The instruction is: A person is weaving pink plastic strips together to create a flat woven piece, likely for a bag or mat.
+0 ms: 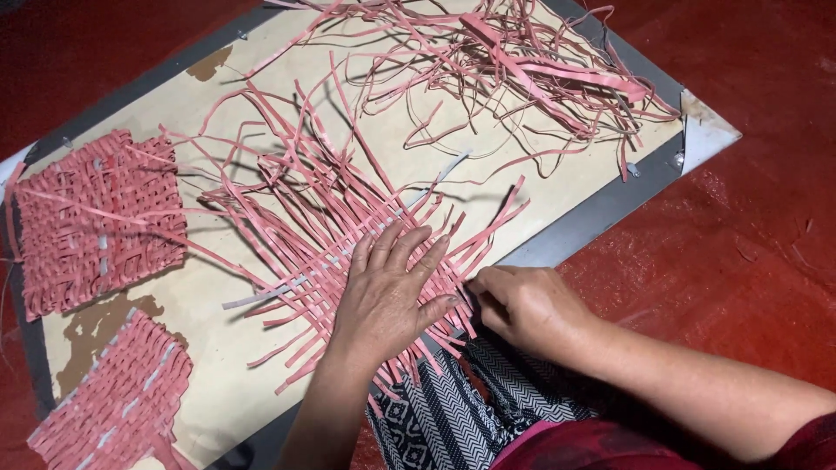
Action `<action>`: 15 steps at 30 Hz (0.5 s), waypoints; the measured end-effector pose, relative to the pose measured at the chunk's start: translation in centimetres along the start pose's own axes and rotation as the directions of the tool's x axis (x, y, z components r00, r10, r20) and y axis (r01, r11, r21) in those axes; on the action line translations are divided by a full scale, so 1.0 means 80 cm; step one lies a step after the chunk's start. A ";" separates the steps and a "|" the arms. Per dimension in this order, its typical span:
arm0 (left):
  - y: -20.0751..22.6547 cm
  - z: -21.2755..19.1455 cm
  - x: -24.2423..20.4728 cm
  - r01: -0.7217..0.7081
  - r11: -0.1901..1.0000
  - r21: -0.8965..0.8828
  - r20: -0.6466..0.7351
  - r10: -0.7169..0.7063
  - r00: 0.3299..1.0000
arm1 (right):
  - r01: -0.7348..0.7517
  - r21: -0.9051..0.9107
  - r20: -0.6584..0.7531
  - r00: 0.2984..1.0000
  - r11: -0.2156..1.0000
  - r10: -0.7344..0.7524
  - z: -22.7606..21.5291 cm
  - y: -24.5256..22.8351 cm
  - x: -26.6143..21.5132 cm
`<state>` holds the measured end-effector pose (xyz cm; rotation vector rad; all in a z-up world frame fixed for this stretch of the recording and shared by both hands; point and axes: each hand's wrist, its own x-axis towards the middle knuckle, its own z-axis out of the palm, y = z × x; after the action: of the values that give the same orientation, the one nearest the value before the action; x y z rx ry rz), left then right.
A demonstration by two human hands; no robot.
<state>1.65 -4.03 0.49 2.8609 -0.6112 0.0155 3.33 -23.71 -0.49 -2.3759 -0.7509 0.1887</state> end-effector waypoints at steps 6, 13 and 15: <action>0.000 -0.001 -0.001 0.007 1.000 -0.025 -0.003 -0.007 1.000 | 0.022 -0.032 0.065 0.998 0.999 -0.020 -0.034 0.000 0.010; 0.002 -0.004 -0.002 0.008 0.999 -0.040 0.006 -0.008 1.000 | 0.099 -0.604 -0.421 0.802 0.791 -0.422 -0.079 0.080 0.100; 0.002 -0.002 -0.002 0.009 0.999 -0.038 0.002 -0.009 1.000 | 0.305 -0.630 -0.294 0.758 0.714 -0.583 -0.064 0.096 0.138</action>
<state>1.41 -4.05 0.63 2.8268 -0.5920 -0.0004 17.61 -25.12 -0.57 -2.4715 -1.2391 -0.9262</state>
